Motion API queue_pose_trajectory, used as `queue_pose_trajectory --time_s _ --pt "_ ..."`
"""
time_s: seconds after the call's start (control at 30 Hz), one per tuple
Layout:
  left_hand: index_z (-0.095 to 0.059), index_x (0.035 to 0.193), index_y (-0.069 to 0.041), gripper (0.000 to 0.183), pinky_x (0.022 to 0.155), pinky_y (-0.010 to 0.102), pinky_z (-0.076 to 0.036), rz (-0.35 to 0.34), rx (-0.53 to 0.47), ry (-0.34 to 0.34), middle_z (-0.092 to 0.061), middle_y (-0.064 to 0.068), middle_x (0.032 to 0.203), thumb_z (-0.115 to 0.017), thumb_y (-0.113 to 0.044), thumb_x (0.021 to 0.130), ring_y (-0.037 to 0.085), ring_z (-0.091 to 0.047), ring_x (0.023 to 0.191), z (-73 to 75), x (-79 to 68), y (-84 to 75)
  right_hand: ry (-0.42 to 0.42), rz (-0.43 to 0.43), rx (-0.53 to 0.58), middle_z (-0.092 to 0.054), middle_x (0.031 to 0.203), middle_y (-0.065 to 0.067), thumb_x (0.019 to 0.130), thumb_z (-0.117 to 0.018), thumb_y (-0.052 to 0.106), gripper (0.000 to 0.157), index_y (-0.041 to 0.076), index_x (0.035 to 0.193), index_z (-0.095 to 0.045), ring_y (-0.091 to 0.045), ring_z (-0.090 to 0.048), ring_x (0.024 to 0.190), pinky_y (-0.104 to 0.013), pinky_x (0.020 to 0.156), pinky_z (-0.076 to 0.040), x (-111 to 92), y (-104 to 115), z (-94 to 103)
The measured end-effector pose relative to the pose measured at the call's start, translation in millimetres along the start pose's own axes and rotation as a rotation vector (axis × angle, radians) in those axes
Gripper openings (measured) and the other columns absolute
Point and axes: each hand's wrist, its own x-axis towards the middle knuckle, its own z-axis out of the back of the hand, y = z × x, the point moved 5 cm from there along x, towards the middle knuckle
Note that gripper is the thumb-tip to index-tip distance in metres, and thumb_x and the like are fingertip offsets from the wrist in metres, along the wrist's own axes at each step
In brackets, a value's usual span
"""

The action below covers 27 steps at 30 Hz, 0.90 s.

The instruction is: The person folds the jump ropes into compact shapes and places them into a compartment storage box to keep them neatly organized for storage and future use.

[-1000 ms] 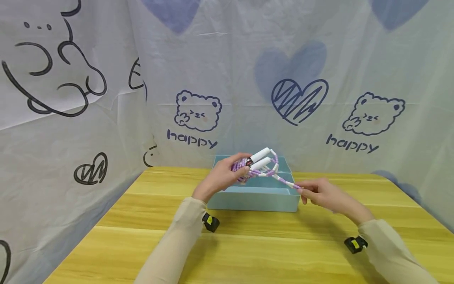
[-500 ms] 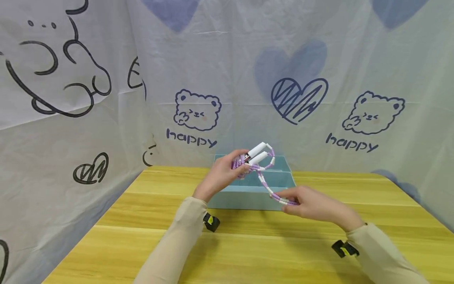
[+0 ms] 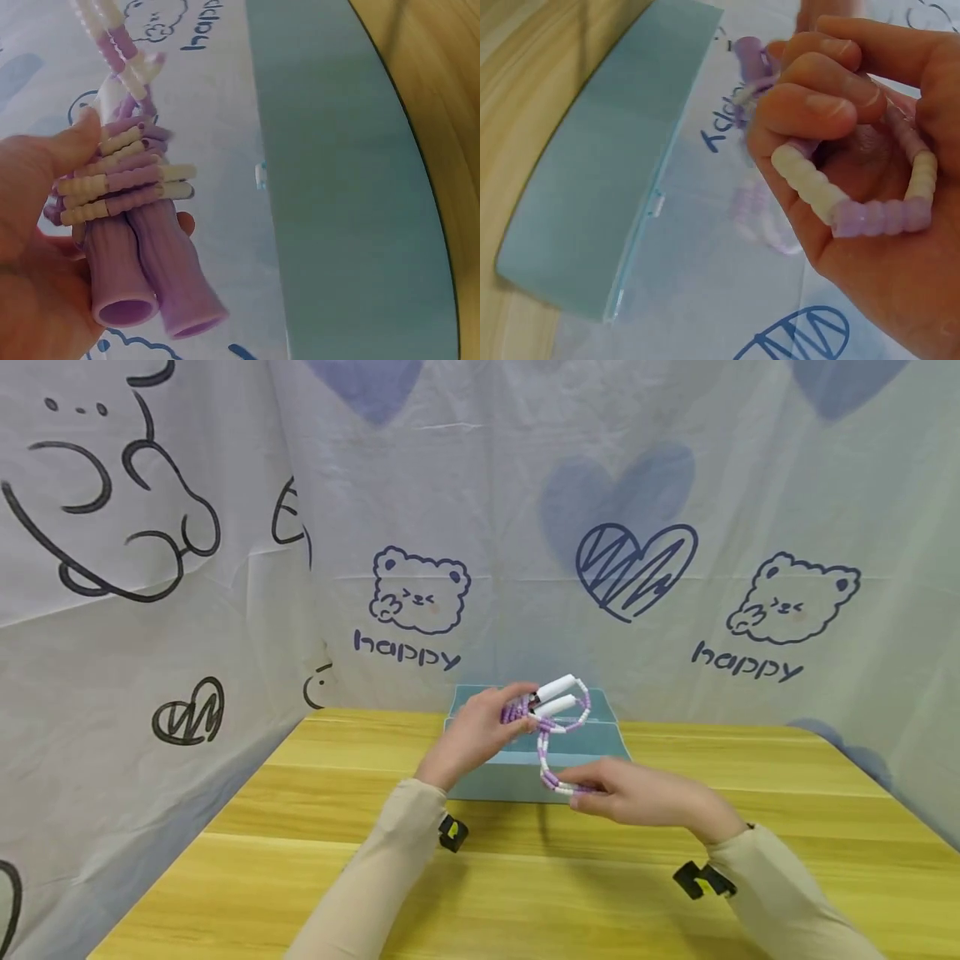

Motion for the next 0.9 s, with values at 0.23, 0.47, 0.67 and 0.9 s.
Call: queue_pose_trajectory --time_s 0.23,0.47,0.67,0.9 --pt "-0.056 0.135 -0.039 0.048 0.06 0.03 -0.046 -0.019 0.183 0.072 -0.055 -0.006 0.101 -0.07 -0.042 0.09 0.015 -0.054 0.077 -7.7 -2.3 -2.9 -0.083 -0.002 0.148 -0.048 0.073 0.0 0.106 -0.046 0.021 0.03 0.011 0.131 -0.059 -0.009 -0.037 0.053 -0.026 0.051 -0.039 2.3 -2.1 11.8" --pt "-0.056 0.133 -0.04 0.045 0.067 0.032 -0.048 -0.042 0.154 0.119 -0.056 -0.007 0.106 -0.071 -0.04 0.09 0.014 -0.055 0.084 -12.3 -2.6 -4.2 -0.23 0.06 0.424 -0.041 0.067 -0.009 0.107 -0.044 0.019 0.033 -0.003 0.129 -0.054 -0.018 -0.035 0.051 -0.03 0.046 -0.034 5.4 -17.1 25.5" --pt "-0.05 0.14 -0.033 0.056 0.072 0.03 -0.049 -0.084 0.134 0.146 -0.06 -0.004 0.115 -0.073 -0.037 0.089 0.012 -0.056 0.089 -15.8 -1.6 -7.9 -0.309 0.002 0.685 -0.045 0.075 -0.005 0.107 -0.043 0.029 0.045 -0.005 0.136 -0.047 -0.019 -0.029 0.054 -0.029 0.05 -0.032 10.6 -31.4 30.2" --pt "-0.043 0.141 -0.036 0.056 0.068 0.03 -0.05 -0.151 0.13 0.187 -0.057 -0.001 0.11 -0.07 -0.032 0.092 0.014 -0.056 0.083 -19.6 -1.8 -18.5 -0.417 0.018 1.01 -0.052 0.082 -0.002 0.108 -0.041 0.026 0.042 -0.005 0.136 -0.044 -0.009 -0.035 0.055 -0.018 0.049 -0.037 13.3 -45.4 35.8"
